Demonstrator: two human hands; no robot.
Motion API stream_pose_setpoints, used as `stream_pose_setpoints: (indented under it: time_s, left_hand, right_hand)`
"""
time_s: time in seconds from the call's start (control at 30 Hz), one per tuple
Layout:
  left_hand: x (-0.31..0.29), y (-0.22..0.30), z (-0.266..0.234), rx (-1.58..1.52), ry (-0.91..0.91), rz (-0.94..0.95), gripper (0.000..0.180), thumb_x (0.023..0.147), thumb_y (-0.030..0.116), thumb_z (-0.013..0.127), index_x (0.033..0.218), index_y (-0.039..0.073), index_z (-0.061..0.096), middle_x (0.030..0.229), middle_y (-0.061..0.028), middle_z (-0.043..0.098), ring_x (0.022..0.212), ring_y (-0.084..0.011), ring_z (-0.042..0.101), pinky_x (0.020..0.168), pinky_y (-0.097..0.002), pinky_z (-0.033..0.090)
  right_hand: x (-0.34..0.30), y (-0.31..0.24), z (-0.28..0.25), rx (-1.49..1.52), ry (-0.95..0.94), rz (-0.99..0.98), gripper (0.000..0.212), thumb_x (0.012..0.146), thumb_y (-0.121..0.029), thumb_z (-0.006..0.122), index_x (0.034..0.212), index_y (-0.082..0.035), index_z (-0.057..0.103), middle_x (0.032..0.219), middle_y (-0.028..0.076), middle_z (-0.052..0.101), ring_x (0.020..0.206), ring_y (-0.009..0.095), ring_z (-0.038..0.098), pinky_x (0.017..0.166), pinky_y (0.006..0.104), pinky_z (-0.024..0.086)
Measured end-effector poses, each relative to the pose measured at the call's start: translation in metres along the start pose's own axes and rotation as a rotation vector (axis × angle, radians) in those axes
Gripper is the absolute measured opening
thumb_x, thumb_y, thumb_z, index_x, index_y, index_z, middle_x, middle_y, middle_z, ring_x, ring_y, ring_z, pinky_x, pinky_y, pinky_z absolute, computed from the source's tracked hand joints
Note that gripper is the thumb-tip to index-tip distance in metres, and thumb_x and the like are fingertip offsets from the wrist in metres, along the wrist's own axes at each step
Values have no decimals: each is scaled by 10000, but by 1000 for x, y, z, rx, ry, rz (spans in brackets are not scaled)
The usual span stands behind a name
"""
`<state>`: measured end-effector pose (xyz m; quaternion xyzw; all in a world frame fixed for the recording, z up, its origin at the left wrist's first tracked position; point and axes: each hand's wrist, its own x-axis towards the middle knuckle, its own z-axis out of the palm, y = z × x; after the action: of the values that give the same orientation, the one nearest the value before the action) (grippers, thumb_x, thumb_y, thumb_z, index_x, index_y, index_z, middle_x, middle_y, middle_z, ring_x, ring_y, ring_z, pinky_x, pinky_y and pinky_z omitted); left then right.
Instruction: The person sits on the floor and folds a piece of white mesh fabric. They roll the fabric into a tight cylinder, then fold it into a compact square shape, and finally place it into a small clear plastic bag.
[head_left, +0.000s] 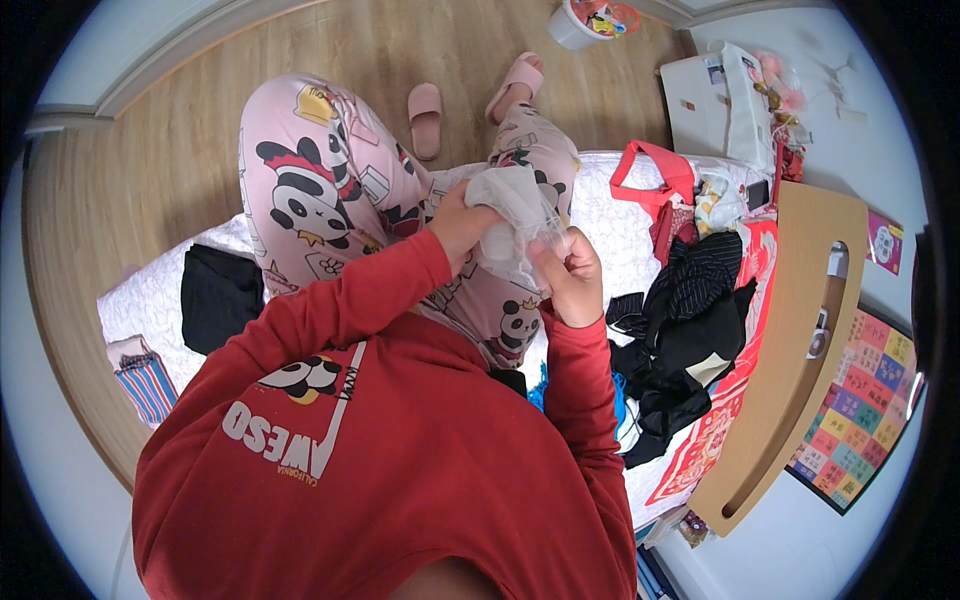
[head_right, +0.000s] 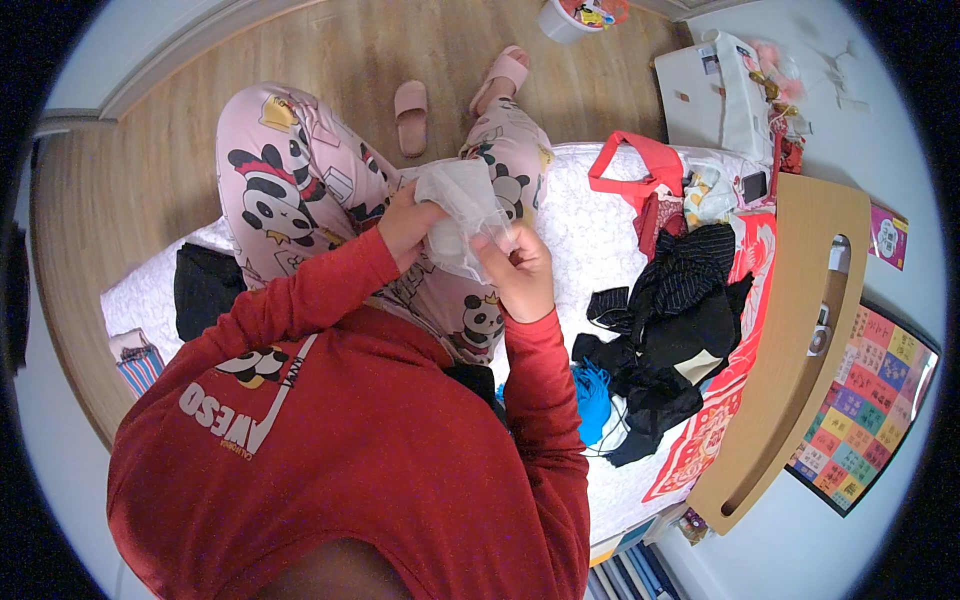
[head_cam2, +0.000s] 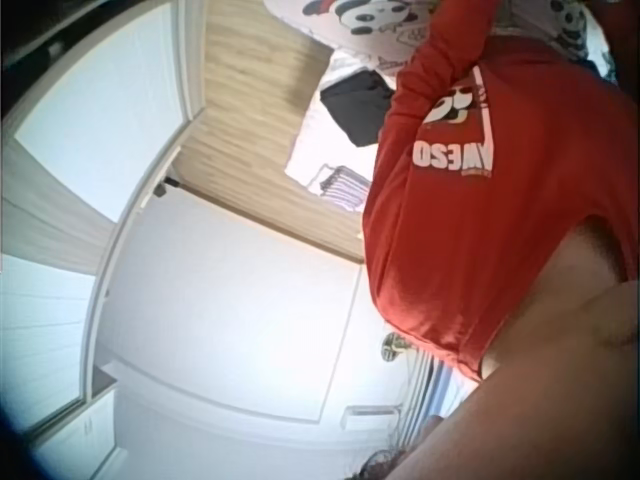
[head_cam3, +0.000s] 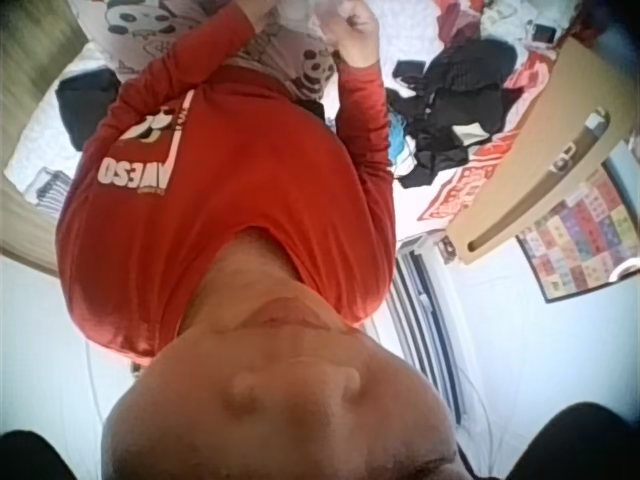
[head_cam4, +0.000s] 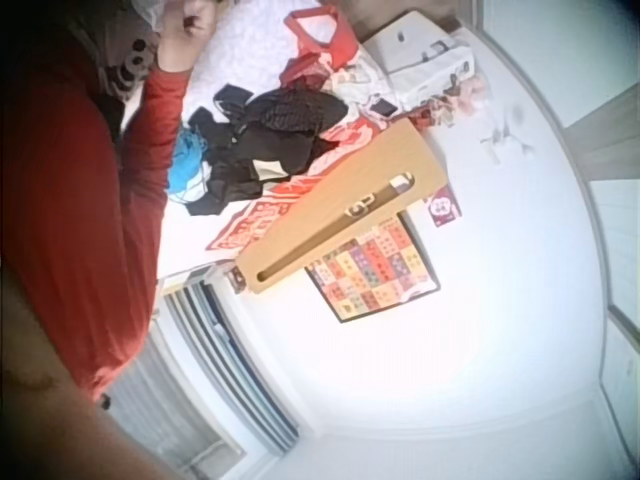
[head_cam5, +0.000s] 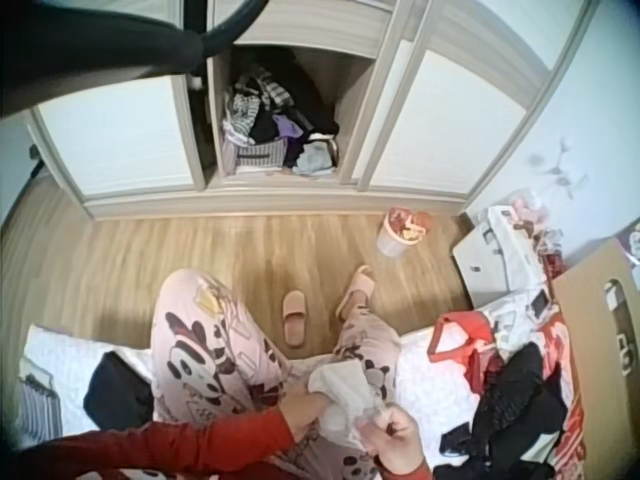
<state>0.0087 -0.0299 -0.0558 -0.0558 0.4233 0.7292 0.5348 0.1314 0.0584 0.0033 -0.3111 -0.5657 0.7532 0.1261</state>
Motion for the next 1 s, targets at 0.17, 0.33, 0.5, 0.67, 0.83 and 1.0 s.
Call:
stream_pose_setpoints:
  time_s: [0.17, 0.33, 0.5, 0.67, 0.83, 1.0]
  left_hand:
    - [-5, 4, 4, 1, -70, -69, 403, 697, -16, 534, 1095, 3, 475, 971, -91, 567, 870, -184, 571, 749, -309, 469]
    - [-6, 6, 5, -29, -105, -64, 406, 708, -9, 522, 1110, 9, 465, 993, -84, 560, 894, -182, 567, 753, -311, 469]
    - [-3, 8, 5, -25, -148, -58, 403, 723, 4, 525, 1120, 15, 459, 1009, -82, 557, 906, -183, 565, 755, -313, 470]
    - [-3, 3, -1, 5, -105, -135, 414, 724, 15, 536, 1129, 16, 451, 1017, -85, 554, 911, -187, 564, 759, -318, 468]
    - [-4, 0, -5, 12, -152, -95, 420, 728, 23, 521, 1140, 18, 439, 1028, -90, 548, 915, -191, 561, 761, -323, 470]
    - [-5, 2, -2, -4, -157, -86, 413, 738, 17, 500, 1146, 22, 435, 1029, -91, 548, 915, -187, 560, 765, -328, 471]
  right_hand:
    - [0, 10, 1, -189, 60, -67, 216, 806, -4, 552, 665, -80, 407, 571, -43, 435, 473, 30, 374, 434, 182, 291]
    - [-3, 5, 8, -748, 241, -386, 136, 725, 7, 622, 716, -18, 489, 692, 45, 519, 552, 97, 488, 464, 204, 377]
    - [-1, 2, 11, -680, 156, -574, 174, 718, 37, 598, 708, -8, 430, 793, 73, 535, 636, 143, 508, 517, 225, 395]
    - [4, 7, 9, -294, 135, -183, 142, 865, -66, 495, 765, -73, 394, 602, -30, 454, 517, 15, 382, 471, 158, 290]
    - [1, -3, 18, -91, 91, -8, 96, 826, -29, 525, 793, -37, 435, 637, 21, 556, 417, 62, 383, 392, 213, 313]
    - [5, 18, 8, -693, 66, -333, 114, 821, -39, 543, 854, -7, 439, 671, 48, 583, 489, 77, 491, 422, 198, 343]
